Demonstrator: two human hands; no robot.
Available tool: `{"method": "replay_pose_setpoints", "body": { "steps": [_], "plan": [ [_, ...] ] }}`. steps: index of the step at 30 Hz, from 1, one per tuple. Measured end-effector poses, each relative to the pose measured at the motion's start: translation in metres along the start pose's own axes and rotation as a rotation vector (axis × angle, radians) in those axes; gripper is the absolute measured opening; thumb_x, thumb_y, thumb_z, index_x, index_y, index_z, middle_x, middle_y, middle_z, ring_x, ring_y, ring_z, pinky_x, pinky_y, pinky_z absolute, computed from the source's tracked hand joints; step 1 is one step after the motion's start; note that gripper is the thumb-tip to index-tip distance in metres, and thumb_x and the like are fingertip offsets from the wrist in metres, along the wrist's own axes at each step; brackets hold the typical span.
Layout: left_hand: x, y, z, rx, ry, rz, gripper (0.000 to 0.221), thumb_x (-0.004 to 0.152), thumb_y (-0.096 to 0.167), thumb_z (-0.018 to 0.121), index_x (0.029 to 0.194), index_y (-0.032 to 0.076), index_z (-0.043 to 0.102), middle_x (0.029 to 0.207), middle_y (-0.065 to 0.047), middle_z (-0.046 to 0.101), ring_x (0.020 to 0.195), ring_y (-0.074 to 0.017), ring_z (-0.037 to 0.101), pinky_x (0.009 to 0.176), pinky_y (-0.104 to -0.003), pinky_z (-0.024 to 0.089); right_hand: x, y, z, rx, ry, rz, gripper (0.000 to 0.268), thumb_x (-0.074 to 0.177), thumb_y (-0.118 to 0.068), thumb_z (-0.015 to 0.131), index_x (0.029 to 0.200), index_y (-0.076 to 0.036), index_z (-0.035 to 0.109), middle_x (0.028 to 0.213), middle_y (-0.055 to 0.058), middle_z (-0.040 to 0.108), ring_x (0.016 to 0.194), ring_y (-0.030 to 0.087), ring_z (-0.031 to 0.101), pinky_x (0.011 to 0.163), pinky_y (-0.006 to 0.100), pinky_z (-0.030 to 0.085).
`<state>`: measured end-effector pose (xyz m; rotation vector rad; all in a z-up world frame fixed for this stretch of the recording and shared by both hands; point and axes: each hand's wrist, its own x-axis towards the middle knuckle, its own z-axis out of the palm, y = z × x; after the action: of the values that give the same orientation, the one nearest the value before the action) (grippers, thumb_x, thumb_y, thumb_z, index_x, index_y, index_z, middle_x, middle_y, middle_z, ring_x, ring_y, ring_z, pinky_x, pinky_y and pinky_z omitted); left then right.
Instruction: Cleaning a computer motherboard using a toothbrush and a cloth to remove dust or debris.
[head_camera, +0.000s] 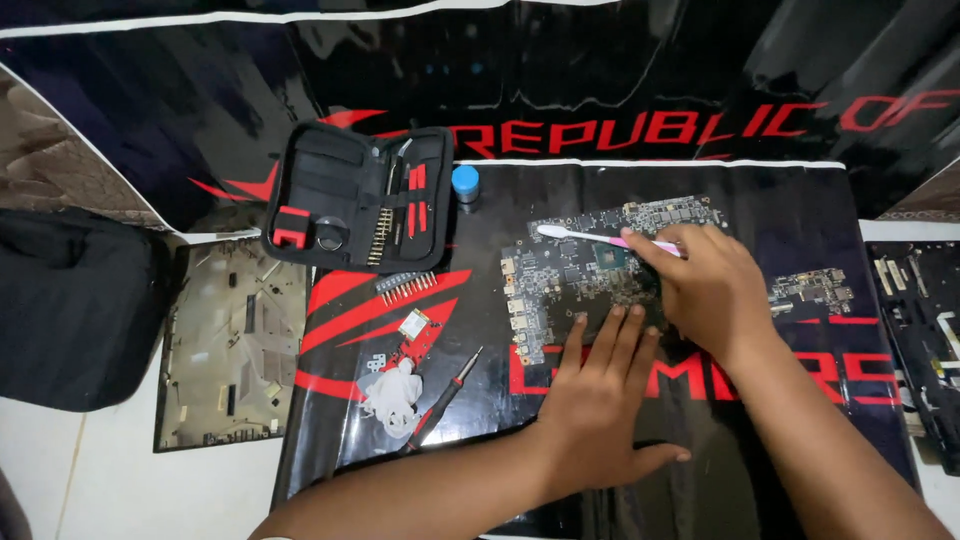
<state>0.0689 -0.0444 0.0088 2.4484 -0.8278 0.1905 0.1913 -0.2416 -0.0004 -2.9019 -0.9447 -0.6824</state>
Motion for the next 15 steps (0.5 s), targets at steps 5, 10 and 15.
{"method": "replay_pose_setpoints", "body": {
  "steps": [5,10,15],
  "plan": [
    [0.000,0.000,0.001,0.025,0.002,-0.001,0.111,0.079,0.075,0.046,0.155,-0.006,0.038,0.164,-0.027,0.034,0.154,-0.0422,0.029,0.123,-0.066,0.017,0.004,-0.009,-0.005,-0.025,0.011,-0.022,0.065,0.082,0.005,0.066,0.138,-0.029,0.066,0.107,0.009,0.070,0.089,0.032,0.067,0.067,0.043,0.054],
    [-0.001,0.000,0.003,0.013,0.021,0.000,0.110,0.080,0.074,0.045,0.154,-0.006,0.039,0.163,-0.027,0.035,0.153,-0.0425,0.031,0.122,-0.066,0.019,0.001,0.003,-0.004,-0.028,-0.032,0.040,0.065,0.084,0.004,0.067,0.138,-0.032,0.068,0.114,0.011,0.070,0.094,0.035,0.067,0.072,0.047,0.054],
    [0.000,0.000,0.003,0.027,-0.003,-0.004,0.112,0.079,0.076,0.043,0.154,-0.006,0.038,0.165,-0.026,0.032,0.155,-0.0422,0.027,0.123,-0.066,0.015,0.008,-0.014,-0.008,-0.036,0.066,-0.038,0.063,0.083,0.006,0.062,0.135,-0.027,0.069,0.105,0.005,0.070,0.090,0.029,0.067,0.072,0.041,0.054]
  ]
}}
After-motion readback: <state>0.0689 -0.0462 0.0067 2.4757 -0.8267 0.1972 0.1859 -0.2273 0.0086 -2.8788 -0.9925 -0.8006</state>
